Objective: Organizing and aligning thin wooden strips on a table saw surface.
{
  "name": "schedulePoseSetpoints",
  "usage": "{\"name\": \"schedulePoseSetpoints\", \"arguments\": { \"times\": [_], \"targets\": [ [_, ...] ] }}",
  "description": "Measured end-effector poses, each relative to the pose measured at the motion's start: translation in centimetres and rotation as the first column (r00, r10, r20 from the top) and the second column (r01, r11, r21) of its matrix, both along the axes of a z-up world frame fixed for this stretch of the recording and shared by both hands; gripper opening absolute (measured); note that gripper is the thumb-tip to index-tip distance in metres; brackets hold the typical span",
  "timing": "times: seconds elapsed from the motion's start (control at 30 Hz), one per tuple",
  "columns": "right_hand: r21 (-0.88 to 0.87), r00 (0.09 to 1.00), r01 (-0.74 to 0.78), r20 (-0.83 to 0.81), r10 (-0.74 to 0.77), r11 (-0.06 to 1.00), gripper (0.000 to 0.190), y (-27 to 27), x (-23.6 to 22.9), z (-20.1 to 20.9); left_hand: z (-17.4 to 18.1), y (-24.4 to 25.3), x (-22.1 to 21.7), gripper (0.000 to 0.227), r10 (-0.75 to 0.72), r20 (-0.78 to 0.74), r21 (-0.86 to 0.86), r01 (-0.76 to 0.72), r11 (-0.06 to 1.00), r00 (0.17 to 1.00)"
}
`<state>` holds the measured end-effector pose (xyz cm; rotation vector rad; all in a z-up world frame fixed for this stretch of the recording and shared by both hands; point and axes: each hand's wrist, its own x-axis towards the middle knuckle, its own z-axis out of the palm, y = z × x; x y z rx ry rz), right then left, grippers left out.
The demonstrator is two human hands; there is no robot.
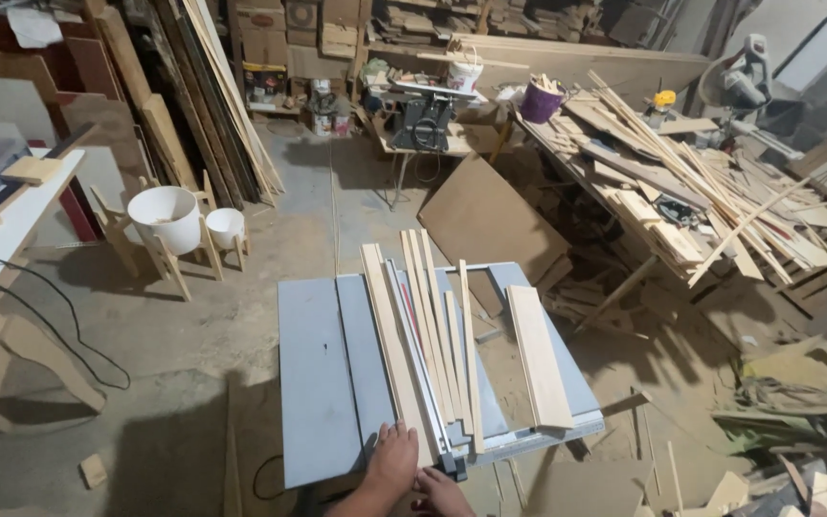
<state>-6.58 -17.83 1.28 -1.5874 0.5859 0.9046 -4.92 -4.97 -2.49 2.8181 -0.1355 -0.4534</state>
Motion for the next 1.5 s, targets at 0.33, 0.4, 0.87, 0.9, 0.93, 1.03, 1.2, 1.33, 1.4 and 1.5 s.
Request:
{"name": "schedulePoseSetpoints", "arguments": {
  "times": [0.33, 0.4, 0.87, 0.9, 0.93, 1.03, 1.2, 1.33, 1.4, 1.5],
  "targets": [
    [-0.329, 0.885, -0.212, 0.334, 0.323, 0.920, 0.041, 0.5, -1.6, 2.2, -0.7, 0.5, 1.0, 0.081, 0.026, 0.056, 0.085, -0.031, 0.996, 0.998],
    [-0.749, 0.513, -0.174, 0.485, 0.708, 0.640, 0.044, -0.4, -1.5, 0.8, -2.6, 0.4, 1.6, 0.080, 0.044, 0.104, 0.071, -0.052, 0.996, 0.994],
    [-0.852, 0.125, -0.306, 0.406, 0.905, 0.424, 0.053, -2.4, -0.2, 0.3, -1.1, 1.1, 2.7, 0.081, 0.095, 0.068, 0.097, -0.101, 0.990, 0.993],
    [-0.847, 0.072, -0.288, 0.445, 0.892, 0.446, 0.052, -2.8, 0.0, -0.2, -1.5, 1.2, 2.9, 0.083, 0.099, 0.098, 0.100, -0.108, 0.989, 0.990],
    [-0.847, 0.073, -0.289, 0.445, 0.893, 0.446, 0.052, -2.8, -0.1, 0.1, -1.5, 1.2, 2.8, 0.083, 0.099, 0.096, 0.100, -0.108, 0.989, 0.990],
    [-0.812, 0.175, -0.364, 0.421, 0.890, 0.456, 0.056, -3.0, 0.2, 1.3, -1.7, 1.4, 3.3, 0.084, 0.120, 0.089, 0.065, -0.126, 0.990, 0.989],
    [-0.817, 0.029, -0.361, 0.471, 0.882, 0.448, 0.052, -4.1, 0.8, 0.9, 1.3, 1.7, 3.4, 0.084, 0.130, 0.006, 0.074, -0.130, 0.989, 0.991],
    [-0.801, 0.039, -0.430, 0.444, 0.895, 0.416, 0.056, -5.2, 0.9, 0.3, 0.7, 1.7, 3.7, 0.083, 0.143, 0.048, 0.081, -0.147, 0.986, 0.989],
    [-0.811, 0.013, -0.478, 0.378, 0.926, 0.337, 0.058, -5.5, 1.0, 1.1, -1.0, 1.7, 4.4, 0.087, 0.133, 0.083, 0.112, -0.142, 0.984, 0.988],
    [-0.833, -0.080, -0.484, 0.348, 0.934, 0.269, 0.058, -6.4, 2.2, -0.6, -1.8, 1.6, 5.0, 0.087, 0.138, 0.067, 0.163, -0.147, 0.976, 0.988]
  ]
}}
